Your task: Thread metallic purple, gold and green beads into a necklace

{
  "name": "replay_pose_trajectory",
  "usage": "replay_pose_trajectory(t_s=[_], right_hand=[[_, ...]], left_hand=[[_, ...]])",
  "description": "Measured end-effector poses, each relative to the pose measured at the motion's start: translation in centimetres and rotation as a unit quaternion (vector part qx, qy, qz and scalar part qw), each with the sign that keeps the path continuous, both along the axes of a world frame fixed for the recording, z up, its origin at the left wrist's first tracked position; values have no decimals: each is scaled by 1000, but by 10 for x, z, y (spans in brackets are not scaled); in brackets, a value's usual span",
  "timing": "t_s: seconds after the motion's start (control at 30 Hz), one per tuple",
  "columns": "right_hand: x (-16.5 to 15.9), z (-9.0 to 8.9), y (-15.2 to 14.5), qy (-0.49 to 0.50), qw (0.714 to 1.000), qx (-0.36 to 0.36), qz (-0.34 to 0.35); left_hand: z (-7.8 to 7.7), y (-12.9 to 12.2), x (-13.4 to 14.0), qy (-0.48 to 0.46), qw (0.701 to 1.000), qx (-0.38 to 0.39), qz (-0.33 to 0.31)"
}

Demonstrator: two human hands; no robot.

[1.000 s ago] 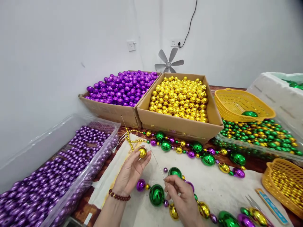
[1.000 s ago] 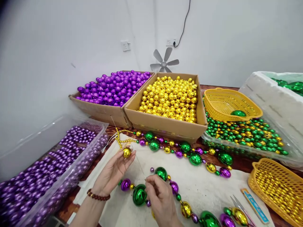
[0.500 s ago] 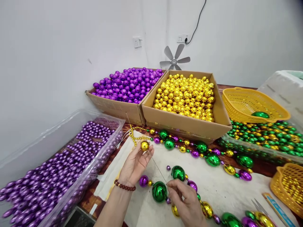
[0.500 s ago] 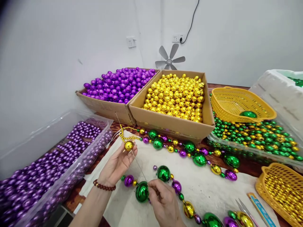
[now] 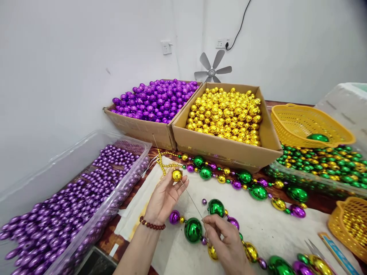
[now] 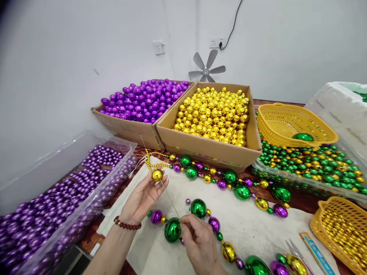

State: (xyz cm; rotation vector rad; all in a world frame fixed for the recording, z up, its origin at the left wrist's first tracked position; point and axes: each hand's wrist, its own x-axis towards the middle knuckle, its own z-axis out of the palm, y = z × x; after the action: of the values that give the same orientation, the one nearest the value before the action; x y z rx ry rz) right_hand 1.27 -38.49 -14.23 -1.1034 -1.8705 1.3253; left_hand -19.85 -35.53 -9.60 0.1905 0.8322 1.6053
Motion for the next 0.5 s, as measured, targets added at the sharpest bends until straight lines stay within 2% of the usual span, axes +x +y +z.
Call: replay_pose_trajectory(t_s=[0.3, 0.5], right_hand=[[-14, -7, 7, 47, 998, -34, -28], [-27, -5, 12, 91, 994, -44, -50]], left_hand=[[13, -13, 17, 40, 998, 37, -31], [6, -30, 44, 46, 995, 17, -84]])
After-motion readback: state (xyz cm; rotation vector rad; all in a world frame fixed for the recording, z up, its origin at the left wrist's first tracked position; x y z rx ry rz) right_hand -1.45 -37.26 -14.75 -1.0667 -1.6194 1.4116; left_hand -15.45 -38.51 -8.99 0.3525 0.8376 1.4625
